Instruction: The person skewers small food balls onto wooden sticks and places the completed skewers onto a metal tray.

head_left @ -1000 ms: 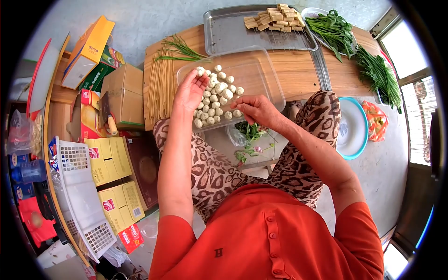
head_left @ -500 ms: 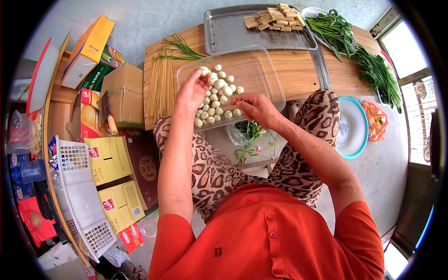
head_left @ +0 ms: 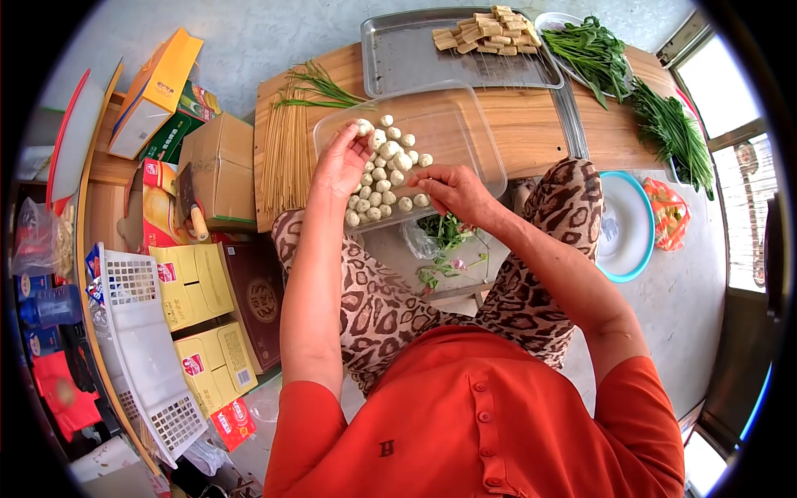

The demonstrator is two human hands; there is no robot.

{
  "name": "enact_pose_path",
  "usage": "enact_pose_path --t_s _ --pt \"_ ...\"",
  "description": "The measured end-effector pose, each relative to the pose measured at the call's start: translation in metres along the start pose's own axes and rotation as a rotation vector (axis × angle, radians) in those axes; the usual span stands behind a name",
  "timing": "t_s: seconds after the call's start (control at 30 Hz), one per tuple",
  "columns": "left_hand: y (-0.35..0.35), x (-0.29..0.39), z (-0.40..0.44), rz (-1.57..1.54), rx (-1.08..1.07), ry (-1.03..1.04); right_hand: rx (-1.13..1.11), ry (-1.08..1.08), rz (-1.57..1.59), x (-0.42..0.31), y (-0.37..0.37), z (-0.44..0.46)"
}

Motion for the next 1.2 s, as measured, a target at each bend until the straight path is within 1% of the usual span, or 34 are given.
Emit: enact_pose_path --t_s 0.73,1.2 --pt "0.021 0.003 -0.01 0.078 -0.073 0.063 0.009 -0.018 0.095 0.008 0.0 0.005" --pt "0.023 0.005 -0.011 0.096 -0.097 0.071 0.012 -0.004 0.073 0.011 0.0 0.006"
Point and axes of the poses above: each hand's wrist, its own z-axis towards the middle knuckle, its own y-axis out of the palm, x = y × z, the point moved 9 cm from there along z, towards the middle knuckle, and after that the axes turned 2 degrees about x, right-handed, at the moved point
